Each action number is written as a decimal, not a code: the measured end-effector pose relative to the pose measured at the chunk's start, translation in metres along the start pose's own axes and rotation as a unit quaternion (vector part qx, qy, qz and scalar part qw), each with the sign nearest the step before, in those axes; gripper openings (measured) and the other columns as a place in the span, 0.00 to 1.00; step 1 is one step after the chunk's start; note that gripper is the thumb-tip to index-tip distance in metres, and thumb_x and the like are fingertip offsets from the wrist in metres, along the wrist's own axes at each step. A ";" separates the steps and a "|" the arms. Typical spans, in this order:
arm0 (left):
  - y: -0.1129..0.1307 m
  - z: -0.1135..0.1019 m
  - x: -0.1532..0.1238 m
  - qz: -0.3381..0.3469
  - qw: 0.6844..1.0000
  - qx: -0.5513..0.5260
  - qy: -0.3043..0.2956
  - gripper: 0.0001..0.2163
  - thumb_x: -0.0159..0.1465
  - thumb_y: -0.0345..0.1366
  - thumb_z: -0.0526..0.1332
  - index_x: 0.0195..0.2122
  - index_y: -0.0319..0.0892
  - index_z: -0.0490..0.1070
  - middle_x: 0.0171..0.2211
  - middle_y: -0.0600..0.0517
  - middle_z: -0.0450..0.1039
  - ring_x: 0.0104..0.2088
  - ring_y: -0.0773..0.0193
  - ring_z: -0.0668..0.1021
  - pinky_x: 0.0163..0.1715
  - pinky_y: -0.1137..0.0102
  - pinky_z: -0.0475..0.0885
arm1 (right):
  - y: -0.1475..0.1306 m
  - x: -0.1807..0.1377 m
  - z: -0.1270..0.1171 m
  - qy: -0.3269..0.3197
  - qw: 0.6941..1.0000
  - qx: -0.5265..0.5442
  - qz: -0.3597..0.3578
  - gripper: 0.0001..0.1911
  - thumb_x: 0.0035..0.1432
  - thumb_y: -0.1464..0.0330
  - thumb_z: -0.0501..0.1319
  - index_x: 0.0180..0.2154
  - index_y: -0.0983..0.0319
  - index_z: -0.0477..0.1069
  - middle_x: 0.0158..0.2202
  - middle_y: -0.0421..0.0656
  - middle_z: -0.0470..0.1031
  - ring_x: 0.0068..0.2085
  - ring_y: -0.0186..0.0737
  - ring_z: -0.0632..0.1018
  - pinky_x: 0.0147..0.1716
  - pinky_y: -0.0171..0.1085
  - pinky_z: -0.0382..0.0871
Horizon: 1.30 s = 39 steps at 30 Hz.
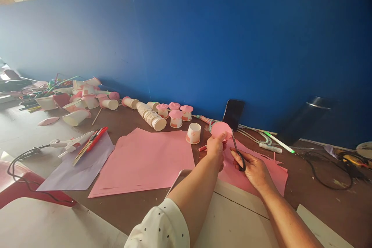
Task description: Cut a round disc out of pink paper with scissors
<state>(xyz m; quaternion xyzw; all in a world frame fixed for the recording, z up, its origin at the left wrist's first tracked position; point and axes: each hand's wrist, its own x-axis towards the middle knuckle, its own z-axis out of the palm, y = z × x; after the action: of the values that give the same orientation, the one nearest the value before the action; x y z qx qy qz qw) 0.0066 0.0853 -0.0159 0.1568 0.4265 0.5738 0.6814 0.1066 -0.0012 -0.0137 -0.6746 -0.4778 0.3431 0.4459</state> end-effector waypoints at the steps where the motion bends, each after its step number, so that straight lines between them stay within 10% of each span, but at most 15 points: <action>1: 0.000 0.000 0.000 0.002 1.000 0.001 0.000 0.11 0.53 0.35 0.74 0.29 0.39 0.72 0.26 0.52 0.70 0.26 0.68 0.70 0.28 0.72 0.66 | 0.000 -0.001 0.000 -0.002 1.000 0.002 0.001 0.39 0.43 0.39 0.69 0.46 0.61 0.85 0.22 0.40 0.76 0.27 0.42 0.75 0.22 0.36 0.61; 39: -0.003 0.000 -0.001 -0.008 0.998 0.049 -0.026 0.10 0.55 0.35 0.72 0.29 0.39 0.72 0.26 0.51 0.71 0.26 0.67 0.70 0.28 0.72 0.67 | -0.003 0.001 -0.004 0.011 0.999 -0.009 -0.043 0.26 0.47 0.41 0.68 0.26 0.58 0.81 0.20 0.40 0.74 0.26 0.42 0.74 0.27 0.37 0.65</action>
<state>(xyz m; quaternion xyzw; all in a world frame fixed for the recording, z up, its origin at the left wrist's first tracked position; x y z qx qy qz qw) 0.0083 0.0833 -0.0179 0.2016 0.4373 0.5422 0.6886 0.1094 -0.0011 -0.0092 -0.6614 -0.5043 0.3122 0.4591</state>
